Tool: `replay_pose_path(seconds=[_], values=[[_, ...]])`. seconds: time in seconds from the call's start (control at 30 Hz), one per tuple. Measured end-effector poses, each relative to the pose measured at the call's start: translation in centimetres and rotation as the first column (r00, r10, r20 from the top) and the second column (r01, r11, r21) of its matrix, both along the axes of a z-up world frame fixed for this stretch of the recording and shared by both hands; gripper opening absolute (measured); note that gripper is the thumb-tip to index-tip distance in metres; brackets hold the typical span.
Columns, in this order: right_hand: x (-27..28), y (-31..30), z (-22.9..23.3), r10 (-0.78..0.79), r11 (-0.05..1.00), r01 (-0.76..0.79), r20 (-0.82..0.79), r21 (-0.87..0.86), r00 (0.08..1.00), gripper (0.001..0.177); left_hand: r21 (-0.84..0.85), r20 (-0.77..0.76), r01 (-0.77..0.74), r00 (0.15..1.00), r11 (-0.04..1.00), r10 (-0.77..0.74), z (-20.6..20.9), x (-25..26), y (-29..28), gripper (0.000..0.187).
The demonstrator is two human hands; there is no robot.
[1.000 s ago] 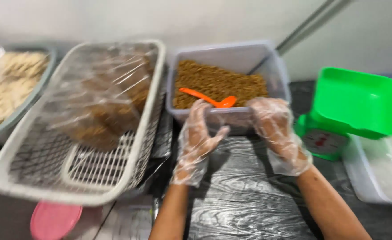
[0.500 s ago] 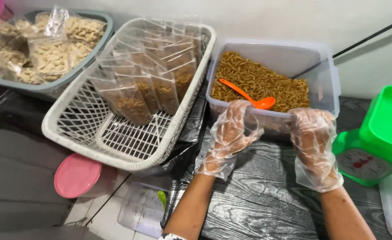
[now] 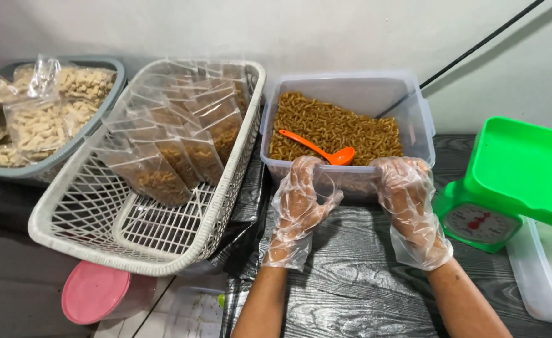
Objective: Scooping dried snacks into plastic bags, weighing them on a scale, and placing them into a storage basket.
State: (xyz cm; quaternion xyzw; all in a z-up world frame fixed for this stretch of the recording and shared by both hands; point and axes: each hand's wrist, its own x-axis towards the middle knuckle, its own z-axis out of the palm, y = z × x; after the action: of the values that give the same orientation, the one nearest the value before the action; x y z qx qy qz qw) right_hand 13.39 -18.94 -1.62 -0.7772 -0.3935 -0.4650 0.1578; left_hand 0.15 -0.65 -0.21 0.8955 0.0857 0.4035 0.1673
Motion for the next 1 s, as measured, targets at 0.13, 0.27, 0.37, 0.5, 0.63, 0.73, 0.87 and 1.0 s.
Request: replay_pose_path(seconds=[0.13, 0.27, 0.37, 0.5, 0.63, 0.73, 0.87, 1.0], values=[[0.5, -0.1, 1.1, 0.002, 0.997, -0.013, -0.136, -0.078, 0.991, 0.035, -0.047, -0.05, -0.023, 0.999, 0.999, 0.02, 0.7, -0.2, -0.3, 0.078], [2.7, 0.2, 3.2, 0.144, 0.966, -0.23, -0.485, -0.121, 0.863, 0.04, -0.304, -0.1, 0.082, 0.988, 0.949, -0.118, 2.7, -1.0, 0.4, 0.072], [1.9, 3.1, 8.7, -0.055, 0.939, -0.211, -0.723, -0.272, 0.688, 0.032, -0.506, -0.116, 0.096, 0.977, 0.857, -0.178, 3.9, -1.5, 1.1, 0.074], [1.6, 7.2, 13.7, -0.134, 0.895, -0.29, -0.825, -0.338, 0.549, 0.037, -0.6, -0.137, -0.056, 0.99, 0.798, -0.034, 4.9, -2.3, 2.4, 0.074], [4.4, 13.6, 11.1, -0.11, 0.727, -0.479, -0.772, -0.492, 0.626, 0.026, -0.414, -0.039, -0.132, 0.991, 0.9, 0.128, 3.5, -1.3, 3.8, 0.077], [7.5, 17.4, 4.5, 0.085, 0.784, -0.556, -0.838, -0.277, 0.539, 0.023, -0.367, -0.007, -0.162, 0.985, 0.916, 0.172, 2.7, -0.3, 3.6, 0.077], [7.2, 18.5, 5.9, 0.101, 0.701, -0.628, -0.826, -0.337, 0.555, 0.025, -0.26, 0.096, -0.204, 0.967, 0.944, 0.236, 3.8, -0.3, 2.8, 0.066], [4.1, 15.7, 9.2, 0.06, 0.921, -0.383, -0.997, 0.076, -0.053, 0.033, -0.254, 0.132, -0.192, 0.964, 0.948, 0.23, 2.6, 0.5, 2.9, 0.069]])
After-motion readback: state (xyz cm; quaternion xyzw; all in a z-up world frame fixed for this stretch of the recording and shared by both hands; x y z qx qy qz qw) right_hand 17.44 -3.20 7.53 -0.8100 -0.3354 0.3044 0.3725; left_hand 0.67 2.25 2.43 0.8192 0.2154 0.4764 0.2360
